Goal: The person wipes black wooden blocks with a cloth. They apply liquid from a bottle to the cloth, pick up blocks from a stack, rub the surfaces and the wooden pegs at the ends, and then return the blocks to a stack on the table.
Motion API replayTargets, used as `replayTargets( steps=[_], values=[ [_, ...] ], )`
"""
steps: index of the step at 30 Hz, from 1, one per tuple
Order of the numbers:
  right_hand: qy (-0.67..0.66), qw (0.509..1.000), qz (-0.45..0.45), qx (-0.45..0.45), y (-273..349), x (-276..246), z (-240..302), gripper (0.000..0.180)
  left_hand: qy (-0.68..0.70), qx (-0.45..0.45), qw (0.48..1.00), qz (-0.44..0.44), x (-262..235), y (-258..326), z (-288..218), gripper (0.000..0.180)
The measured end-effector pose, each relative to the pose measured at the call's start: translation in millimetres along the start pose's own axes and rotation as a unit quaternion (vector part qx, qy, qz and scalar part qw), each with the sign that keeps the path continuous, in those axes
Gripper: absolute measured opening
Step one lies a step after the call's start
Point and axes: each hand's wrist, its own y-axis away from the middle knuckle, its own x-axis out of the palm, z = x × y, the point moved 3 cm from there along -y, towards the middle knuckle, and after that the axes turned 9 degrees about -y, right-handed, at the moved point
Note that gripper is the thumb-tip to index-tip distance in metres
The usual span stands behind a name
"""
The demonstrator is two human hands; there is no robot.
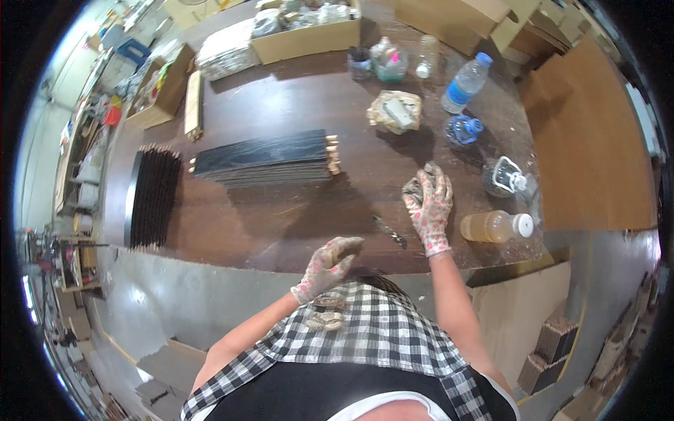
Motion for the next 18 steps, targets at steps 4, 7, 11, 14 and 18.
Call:
replayTargets(
  steps=[4,7,11,14,18],
  values=[
    [-0.201,0.979,-0.027,0.033,-12.4,16.8,-25.4,0.024,-0.13,0.112,0.984,-0.045,-45.9,7.6,-16.5,0.033],
    [-0.578,0.798,-0.051,0.161,-18.4,8.0,6.5,0.021,-0.33,0.196,0.906,-0.177,-121.8,9.8,4.9,0.047],
    [-0.586,0.785,-0.067,0.188,-14.1,-8.3,81.8,0.033,-0.496,0.233,0.771,-0.326,-207.6,1.0,-32.4,0.056],
    [-0.424,0.893,-0.151,0.019,-32.9,3.7,135.5,0.036,-0.554,0.228,0.745,-0.292,-242.1,-19.8,-33.6,0.071],
    [-0.173,0.949,-0.173,-0.201,-72.7,31.0,278.3,0.03,-0.624,0.197,0.733,-0.187,-275.0,-44.2,-0.8,0.08]
  ],
)
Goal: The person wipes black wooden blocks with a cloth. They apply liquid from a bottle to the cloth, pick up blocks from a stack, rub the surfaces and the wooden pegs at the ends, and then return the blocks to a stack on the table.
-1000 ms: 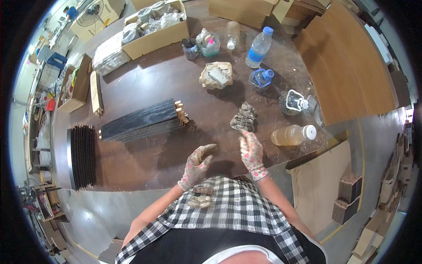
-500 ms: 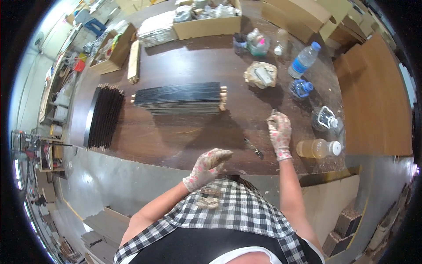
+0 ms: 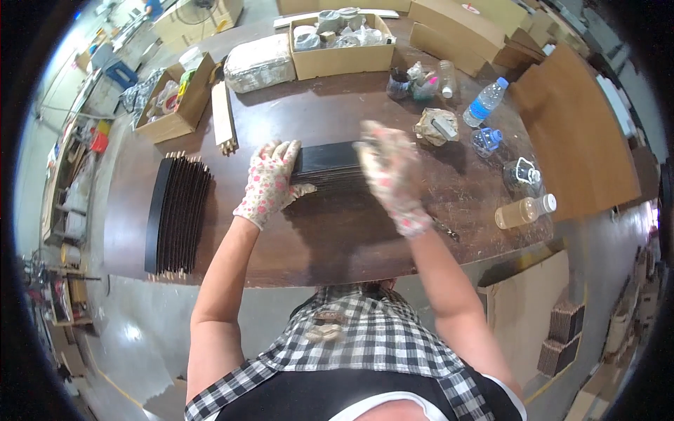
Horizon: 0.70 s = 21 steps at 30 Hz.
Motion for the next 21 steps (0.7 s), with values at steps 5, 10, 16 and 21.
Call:
replayTargets(
  steps=[5,10,16,21],
  values=[
    [0.196,0.97,0.139,-0.044,19.4,81.4,5.3,0.024,0.024,0.009,0.998,0.063,15.7,3.6,6.2,0.072],
    [0.133,0.967,0.056,0.208,15.2,-23.2,-86.1,0.024,0.069,0.012,0.994,0.085,7.7,-1.2,14.6,0.075],
    [-0.293,0.827,-0.033,0.478,76.2,-72.8,-137.7,0.028,0.464,-0.167,0.863,-0.107,35.0,50.7,74.3,0.128],
    [-0.208,0.829,0.179,0.488,124.5,-19.7,-129.6,0.062,0.571,-0.19,0.796,0.062,113.9,105.3,69.3,0.131]
  ],
)
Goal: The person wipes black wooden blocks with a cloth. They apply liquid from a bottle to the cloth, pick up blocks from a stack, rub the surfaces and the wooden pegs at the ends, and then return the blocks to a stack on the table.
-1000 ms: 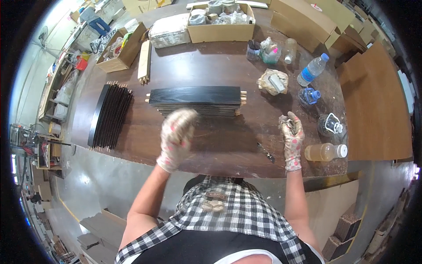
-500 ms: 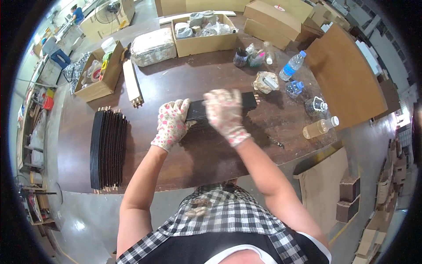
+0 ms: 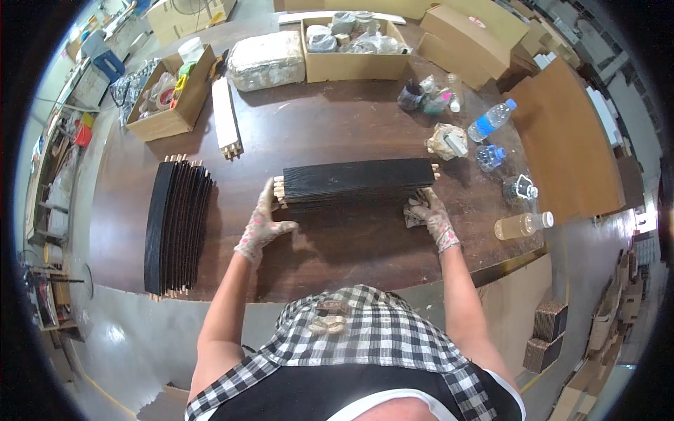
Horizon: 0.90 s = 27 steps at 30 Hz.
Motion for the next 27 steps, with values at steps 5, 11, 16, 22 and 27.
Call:
replayTargets(
  steps=[5,11,16,22,27],
  values=[
    [0.161,0.979,0.056,0.109,-43.1,-18.1,-24.1,0.085,-0.048,-0.011,0.998,0.027,21.0,-22.6,-6.1,0.072],
    [0.266,0.961,0.04,0.065,-17.0,-21.2,-20.1,0.055,-0.031,0.038,0.999,0.005,33.8,-3.3,3.2,0.066],
    [0.178,0.981,0.017,0.076,24.9,-23.2,13.9,0.048,-0.048,0.094,0.994,-0.004,24.5,17.3,-3.6,0.099],
    [-0.145,0.961,-0.19,-0.141,76.7,-88.5,59.9,0.025,-0.071,0.111,0.99,-0.042,-7.2,10.8,-88.7,0.123],
    [0.126,0.934,-0.134,-0.307,49.9,51.8,141.9,0.019,-0.056,0.04,0.998,0.015,15.5,-3.6,-97.4,0.084]
  ],
)
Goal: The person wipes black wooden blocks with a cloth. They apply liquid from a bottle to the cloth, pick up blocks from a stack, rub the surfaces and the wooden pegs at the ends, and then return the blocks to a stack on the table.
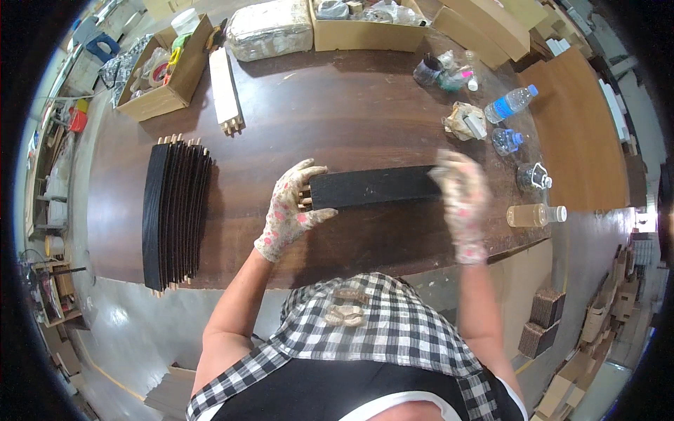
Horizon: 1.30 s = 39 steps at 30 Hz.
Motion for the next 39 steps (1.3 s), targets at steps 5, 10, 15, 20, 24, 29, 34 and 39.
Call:
replayTargets(
  steps=[5,10,15,20,24,29,34,39],
  values=[
    [0.101,0.962,0.12,-0.223,21.5,114.9,41.5,0.018,-0.069,0.097,0.992,-0.049,8.2,-5.6,3.8,0.065],
    [0.155,0.953,0.126,-0.228,23.4,107.8,45.2,0.018,-0.124,0.135,0.981,-0.066,-1.7,-6.3,3.1,0.06],
    [0.211,0.954,0.118,-0.178,14.7,101.1,36.8,0.017,-0.118,0.127,0.983,-0.06,3.3,-8.5,3.3,0.061],
    [0.031,0.985,0.129,-0.109,28.6,139.1,27.7,0.024,-0.072,0.096,0.99,-0.075,6.3,-6.2,23.5,0.064],
    [0.388,0.914,0.003,-0.115,-2.4,10.7,-30.9,0.028,-0.038,0.034,0.998,-0.038,-2.6,-3.7,5.8,0.066],
    [-0.056,0.955,-0.212,0.202,14.5,-108.2,-95.9,0.031,-0.111,0.103,0.989,-0.001,-9.8,-5.3,19.9,0.1],
    [-0.073,0.96,-0.157,0.219,20.5,-79.0,-58.4,0.025,-0.336,0.123,0.934,0.008,-19.0,-16.1,-56.7,0.092],
    [-0.185,0.942,-0.069,0.272,3.0,-59.2,-54.1,0.028,-0.425,0.162,0.887,0.078,-12.2,-21.7,-72.6,0.062]
  ],
)
